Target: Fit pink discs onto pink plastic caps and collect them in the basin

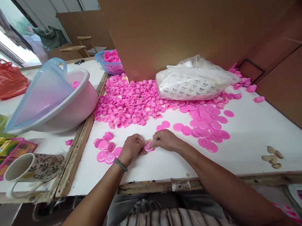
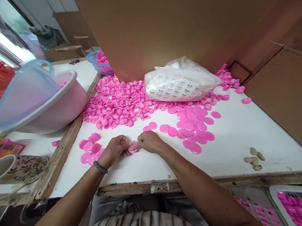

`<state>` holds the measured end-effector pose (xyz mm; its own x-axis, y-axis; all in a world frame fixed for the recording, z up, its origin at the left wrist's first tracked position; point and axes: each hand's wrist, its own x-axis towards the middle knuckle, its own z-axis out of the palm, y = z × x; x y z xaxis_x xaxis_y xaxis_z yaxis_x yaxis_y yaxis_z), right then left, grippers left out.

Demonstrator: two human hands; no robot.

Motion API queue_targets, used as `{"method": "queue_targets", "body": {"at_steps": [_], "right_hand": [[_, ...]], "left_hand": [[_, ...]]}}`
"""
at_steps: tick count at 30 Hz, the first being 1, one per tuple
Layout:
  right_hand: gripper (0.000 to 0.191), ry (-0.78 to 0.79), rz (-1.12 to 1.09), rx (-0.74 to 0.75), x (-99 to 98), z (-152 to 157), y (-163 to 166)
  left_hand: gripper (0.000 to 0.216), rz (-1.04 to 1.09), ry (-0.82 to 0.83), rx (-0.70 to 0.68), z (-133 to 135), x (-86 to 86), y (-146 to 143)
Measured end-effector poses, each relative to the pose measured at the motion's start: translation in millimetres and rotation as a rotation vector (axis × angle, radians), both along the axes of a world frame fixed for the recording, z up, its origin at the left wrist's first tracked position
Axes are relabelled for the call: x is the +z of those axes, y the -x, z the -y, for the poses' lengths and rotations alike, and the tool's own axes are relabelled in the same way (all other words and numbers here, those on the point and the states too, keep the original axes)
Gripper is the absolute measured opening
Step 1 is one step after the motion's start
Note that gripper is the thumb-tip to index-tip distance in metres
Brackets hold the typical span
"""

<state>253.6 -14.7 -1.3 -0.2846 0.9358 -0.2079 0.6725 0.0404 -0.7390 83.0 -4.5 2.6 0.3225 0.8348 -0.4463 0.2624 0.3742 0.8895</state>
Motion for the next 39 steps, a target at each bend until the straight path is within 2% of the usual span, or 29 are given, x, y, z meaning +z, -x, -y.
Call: {"method": "queue_targets", "body": {"at_steps": [3, 10, 13, 15, 17, 20, 22, 25, 27, 32, 36, 39], "right_hand": [[0.046, -0.038, -0.004, 0.023, -2.8, 2.7, -1.3], [0.050, -0.072, 0.170, -0.023, -0.1, 7.0, 13.2], [0.051, -0.072, 0.215, -0.014, -0.1, 8.0, 18.7], [0.051, -0.143, 0.216, 0.017, -1.0, 7.7, 16.1], [0.046, -0.270, 0.223, 0.013, -0.5, 6.3, 7.9], [0.034, -0.459, 0.332, -0.092, 2.7, 2.7, -9.2], [0.028, -0.513, 0.435, -0.115, 4.2, 0.2, -17.7], [0.016, -0.530, 0.533, -0.055, 3.7, -2.0, -21.3], [0.014, -0.545, 0.574, -0.033, 3.2, -2.7, -20.1], [0.031, -0.583, 0.574, -0.086, 3.5, -3.0, -18.2], [0.029, -0.498, 0.321, -0.169, -1.3, -3.4, -16.7], [0.026, -0.518, 0.136, -0.262, -4.9, -11.1, -17.5]], "left_hand": [[0.035, 0.003, -0.031, 0.021, 4.2, -2.6, 0.7], [0.037, -0.046, -0.024, -0.010, 0.3, -5.6, -0.5], [0.035, -0.111, -0.098, -0.026, -4.5, -2.8, -0.7], [0.031, -0.238, -0.216, -0.055, -5.5, 1.5, 1.3], [0.026, -0.459, -0.394, -0.065, -4.5, 7.3, 6.7], [0.020, -0.822, -0.628, -0.068, -2.3, 16.2, 20.3], [0.015, -0.993, -0.695, -0.098, -2.4, 20.5, 29.7], [0.012, -1.128, -0.769, -0.096, -4.9, 24.1, 35.4], [0.013, -1.124, -0.827, -0.074, -6.4, 25.1, 30.5], [0.018, -0.892, -0.930, -0.154, -6.5, 18.6, -4.0], [0.032, -0.723, -0.964, -0.239, -7.4, 2.6, -28.8], [0.028, -0.635, -0.923, -0.257, -8.4, -9.1, -35.2]]}}
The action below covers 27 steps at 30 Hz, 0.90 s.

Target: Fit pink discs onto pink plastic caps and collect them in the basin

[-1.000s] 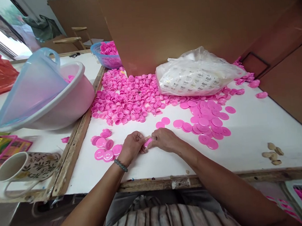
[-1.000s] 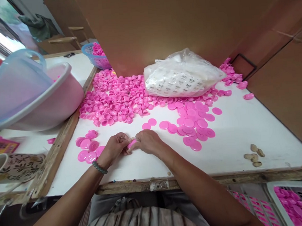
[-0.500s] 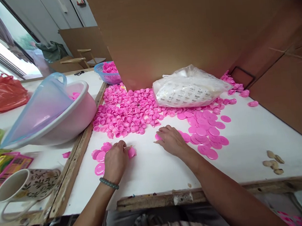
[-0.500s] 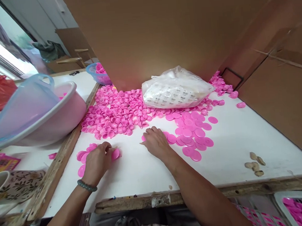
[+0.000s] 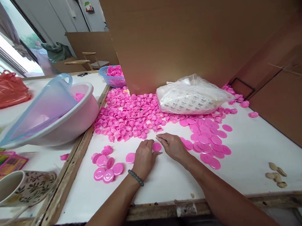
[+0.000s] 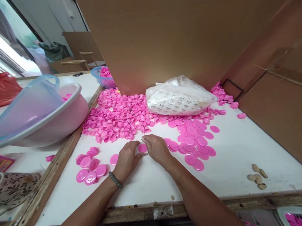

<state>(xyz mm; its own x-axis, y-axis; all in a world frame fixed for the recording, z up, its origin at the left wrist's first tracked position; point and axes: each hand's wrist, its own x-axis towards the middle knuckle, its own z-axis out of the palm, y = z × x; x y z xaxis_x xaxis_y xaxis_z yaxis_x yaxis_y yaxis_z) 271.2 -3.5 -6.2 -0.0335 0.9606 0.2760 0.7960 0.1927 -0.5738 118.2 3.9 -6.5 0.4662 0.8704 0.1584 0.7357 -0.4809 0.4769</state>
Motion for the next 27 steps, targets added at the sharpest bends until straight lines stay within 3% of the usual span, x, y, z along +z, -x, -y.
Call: {"method": "queue_targets", "body": {"at_steps": [3, 8, 13, 20, 27], "right_hand": [[0.026, -0.068, 0.045, -0.069, -0.5, -16.5, -5.1], [0.030, 0.000, 0.213, 0.014, -3.5, -33.9, -7.9], [0.029, 0.064, 0.143, -0.025, -4.7, -20.7, 1.0], [0.023, 0.127, 0.153, 0.111, 1.7, -1.2, 0.2], [0.027, 0.082, 0.206, 0.134, 3.5, 1.9, -0.8]], "left_hand": [[0.028, 0.051, 0.013, 0.004, 0.1, -6.3, 1.6], [0.026, 0.100, 0.019, -0.033, 1.7, -6.5, 5.8], [0.018, 0.147, 0.034, -0.039, 1.6, -8.1, 6.8], [0.016, 0.175, 0.016, -0.036, 2.2, -10.4, 10.8], [0.026, 0.199, 0.069, -0.007, 1.4, -8.6, 22.7]]}}
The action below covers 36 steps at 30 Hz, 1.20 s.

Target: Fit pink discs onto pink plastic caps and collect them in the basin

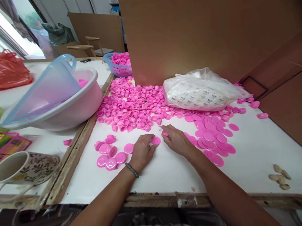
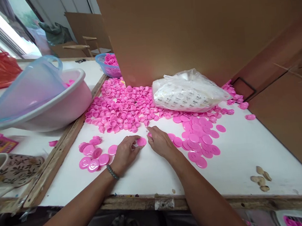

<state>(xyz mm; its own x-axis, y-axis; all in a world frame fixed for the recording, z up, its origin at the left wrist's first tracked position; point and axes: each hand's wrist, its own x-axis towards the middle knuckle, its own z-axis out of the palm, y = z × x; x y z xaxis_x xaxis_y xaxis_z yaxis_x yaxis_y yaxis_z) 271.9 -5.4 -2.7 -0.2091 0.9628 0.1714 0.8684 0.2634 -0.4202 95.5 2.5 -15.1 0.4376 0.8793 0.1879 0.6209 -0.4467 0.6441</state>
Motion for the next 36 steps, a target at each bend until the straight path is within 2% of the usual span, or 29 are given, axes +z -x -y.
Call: {"method": "queue_targets", "body": {"at_steps": [3, 7, 12, 17, 25, 29, 36], "right_hand": [[0.019, -0.021, 0.037, 0.004, -2.1, -0.3, 0.3], [0.024, -0.101, 0.060, 0.083, -5.4, -0.3, 0.6], [0.024, -0.171, -0.067, 0.065, -5.9, 2.2, 6.2], [0.025, -0.176, -0.077, 0.191, -14.2, 4.3, 14.2], [0.023, -0.211, -0.221, 0.140, -14.9, 6.5, 19.1], [0.025, -0.140, -0.089, 0.192, -13.1, 7.8, 24.5], [0.026, -0.174, 0.133, 0.217, -15.5, 8.4, 28.1]], "left_hand": [[0.029, 0.048, 0.057, 0.019, -0.9, -0.1, 2.0], [0.031, 0.082, 0.107, 0.062, -2.0, -1.9, 2.0], [0.029, 0.107, 0.115, 0.094, -3.2, -5.4, 0.8], [0.033, 0.148, 0.115, 0.127, -4.6, -9.2, -1.0], [0.029, 0.153, 0.091, 0.126, -5.7, -11.1, -1.8], [0.031, 0.153, 0.087, 0.127, -5.9, -13.0, -0.6], [0.032, 0.120, 0.061, 0.111, -6.4, -14.4, -0.5]]}}
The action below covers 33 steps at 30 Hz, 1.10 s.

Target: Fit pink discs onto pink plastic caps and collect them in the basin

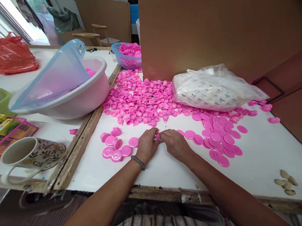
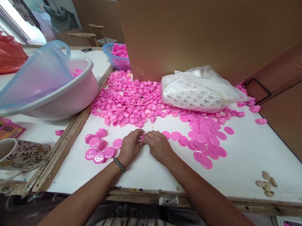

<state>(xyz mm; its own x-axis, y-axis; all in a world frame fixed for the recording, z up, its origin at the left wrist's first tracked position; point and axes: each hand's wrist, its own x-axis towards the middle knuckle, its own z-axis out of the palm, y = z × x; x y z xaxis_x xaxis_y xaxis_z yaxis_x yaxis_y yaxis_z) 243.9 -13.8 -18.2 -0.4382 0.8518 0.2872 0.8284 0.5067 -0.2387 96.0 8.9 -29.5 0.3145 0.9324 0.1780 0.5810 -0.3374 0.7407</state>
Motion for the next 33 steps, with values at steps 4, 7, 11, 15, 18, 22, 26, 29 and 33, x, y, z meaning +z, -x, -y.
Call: {"method": "queue_targets", "body": {"at_steps": [4, 7, 11, 15, 18, 22, 26, 29, 33], "right_hand": [[0.023, 0.078, -0.225, -0.042, 2.2, 1.0, 0.4], [0.024, 0.281, -0.552, -0.162, 5.6, 0.4, -2.9], [0.025, 0.544, -0.770, -0.255, 11.8, -2.1, -12.7], [0.026, 0.466, -0.606, -0.155, 15.2, -2.8, -21.9], [0.015, 0.379, -0.346, -0.053, 15.2, -1.5, -23.4], [0.011, 0.308, -0.132, -0.053, 19.1, -3.0, -20.0], [0.004, 0.340, -0.086, -0.050, 23.9, -8.6, -17.8], [0.004, 0.328, -0.155, -0.061, 21.2, -7.1, -17.4], [0.013, 0.251, -0.209, -0.079, 16.0, 0.0, -15.3]], "left_hand": [[0.031, 0.022, 0.009, -0.028, 0.3, 3.0, 3.0], [0.029, 0.111, 0.075, -0.052, 1.9, 9.5, 6.7], [0.025, 0.270, 0.292, -0.057, 3.0, 21.8, 6.3], [0.031, 0.364, 0.578, 0.017, -2.1, 28.5, -0.3], [0.037, 0.437, 0.731, 0.092, -8.2, 28.1, -3.3], [0.038, 0.428, 0.841, 0.107, -16.7, 26.4, -2.0], [0.037, 0.359, 0.907, 0.064, -23.5, 29.4, -0.1], [0.036, 0.339, 0.918, 0.036, -24.3, 32.4, -0.5], [0.035, 0.369, 0.823, 0.042, -18.6, 30.9, -1.9]]}}
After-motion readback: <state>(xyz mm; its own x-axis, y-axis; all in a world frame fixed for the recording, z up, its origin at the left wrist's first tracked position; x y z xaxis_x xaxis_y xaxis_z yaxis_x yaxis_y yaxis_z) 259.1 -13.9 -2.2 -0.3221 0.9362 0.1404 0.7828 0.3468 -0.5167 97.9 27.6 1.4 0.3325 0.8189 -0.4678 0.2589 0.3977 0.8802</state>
